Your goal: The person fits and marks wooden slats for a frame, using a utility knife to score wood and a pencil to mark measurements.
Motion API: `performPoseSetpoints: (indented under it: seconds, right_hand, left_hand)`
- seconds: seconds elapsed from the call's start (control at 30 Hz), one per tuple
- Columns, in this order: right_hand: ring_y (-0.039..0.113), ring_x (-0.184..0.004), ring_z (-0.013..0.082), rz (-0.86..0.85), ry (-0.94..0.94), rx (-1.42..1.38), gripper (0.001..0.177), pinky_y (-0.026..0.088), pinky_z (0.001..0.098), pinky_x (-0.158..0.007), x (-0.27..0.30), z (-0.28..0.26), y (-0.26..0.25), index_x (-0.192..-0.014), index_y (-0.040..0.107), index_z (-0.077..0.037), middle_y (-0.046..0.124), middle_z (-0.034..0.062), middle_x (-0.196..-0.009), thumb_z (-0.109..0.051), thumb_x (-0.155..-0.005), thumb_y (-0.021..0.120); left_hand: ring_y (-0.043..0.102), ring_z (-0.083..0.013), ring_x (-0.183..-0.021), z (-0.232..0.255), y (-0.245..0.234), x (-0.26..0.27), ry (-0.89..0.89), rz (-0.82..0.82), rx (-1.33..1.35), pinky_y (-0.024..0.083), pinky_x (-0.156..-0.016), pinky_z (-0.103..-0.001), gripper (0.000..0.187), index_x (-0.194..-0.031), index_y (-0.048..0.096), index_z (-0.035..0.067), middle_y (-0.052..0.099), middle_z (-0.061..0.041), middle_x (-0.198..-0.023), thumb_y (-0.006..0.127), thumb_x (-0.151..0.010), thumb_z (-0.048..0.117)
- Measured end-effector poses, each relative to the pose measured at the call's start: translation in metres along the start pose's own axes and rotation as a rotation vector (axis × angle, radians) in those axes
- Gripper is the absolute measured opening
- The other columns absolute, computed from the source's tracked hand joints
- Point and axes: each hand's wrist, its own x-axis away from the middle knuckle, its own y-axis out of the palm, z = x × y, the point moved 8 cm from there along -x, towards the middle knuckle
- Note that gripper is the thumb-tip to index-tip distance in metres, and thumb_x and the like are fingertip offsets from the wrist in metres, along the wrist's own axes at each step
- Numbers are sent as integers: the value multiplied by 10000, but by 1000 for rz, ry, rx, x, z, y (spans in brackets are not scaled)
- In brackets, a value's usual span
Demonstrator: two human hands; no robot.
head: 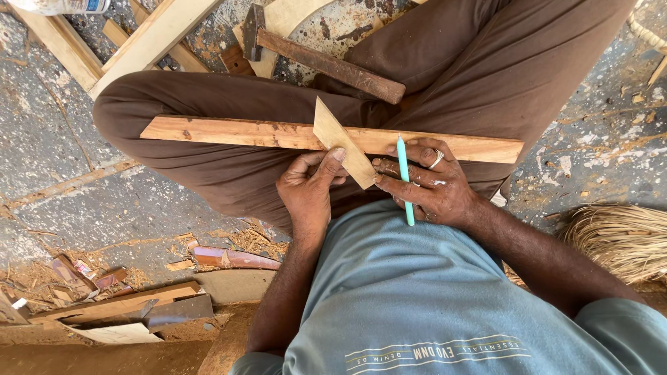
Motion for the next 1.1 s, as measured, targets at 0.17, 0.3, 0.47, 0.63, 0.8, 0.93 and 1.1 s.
performPoseSetpoints:
  seconds: [0.17,0.3,0.47,0.63,0.8,0.93,1.1]
  right_hand:
    - [579,-1323,270,-7,17,-16,290,455,530,-1083,2,2,1,-1169,746,-130,694,46,-1333,-211,-893,781]
    - [568,-1348,263,-13,33,-4,281,450,529,-1099,3,3,3,-1183,742,-129,695,49,-1344,-195,-912,774]
    - [562,-1352,257,-12,43,-23,276,439,524,-1095,4,5,5,-1188,734,-131,694,52,-1342,-204,-925,770]
    - [565,-1360,256,-8,51,-31,288,437,521,-1112,5,4,4,-1214,722,-132,692,61,-1353,-154,-929,761]
    - [578,-1354,262,-16,60,-46,339,435,526,-1106,4,5,3,-1225,713,-123,699,84,-1339,-107,-889,757]
    - [590,-1345,252,-20,71,-38,350,435,526,-1104,3,5,3,-1222,713,-127,709,84,-1325,-82,-877,755]
    - [587,-1341,252,-18,73,-33,338,433,524,-1116,3,5,3,-1219,715,-125,713,81,-1322,-98,-885,761]
  left_hand:
    - [741,-133,-704,1,1,0,19,-12,9,631,-582,-251,207,-968,739,-42,761,-114,-842,807,-930,150]
    - [744,-126,-701,2,1,1,14,-6,-22,638,-583,-248,200,-960,736,-34,759,-111,-832,797,-933,154]
    - [729,-120,-690,3,2,1,37,-7,-20,628,-576,-245,196,-961,734,-31,754,-118,-827,796,-940,154]
    - [738,-119,-703,1,2,2,33,-12,14,635,-582,-248,204,-969,730,-24,757,-112,-842,792,-943,169]
    - [739,-121,-707,-1,3,4,29,-2,20,639,-590,-254,201,-974,728,-23,759,-113,-850,789,-948,166]
    - [748,-125,-719,-2,3,4,38,1,11,643,-598,-255,203,-983,724,-21,762,-111,-854,783,-953,171]
    - [745,-127,-719,-2,4,4,42,0,17,639,-600,-254,206,-988,720,-23,762,-107,-855,780,-955,171]
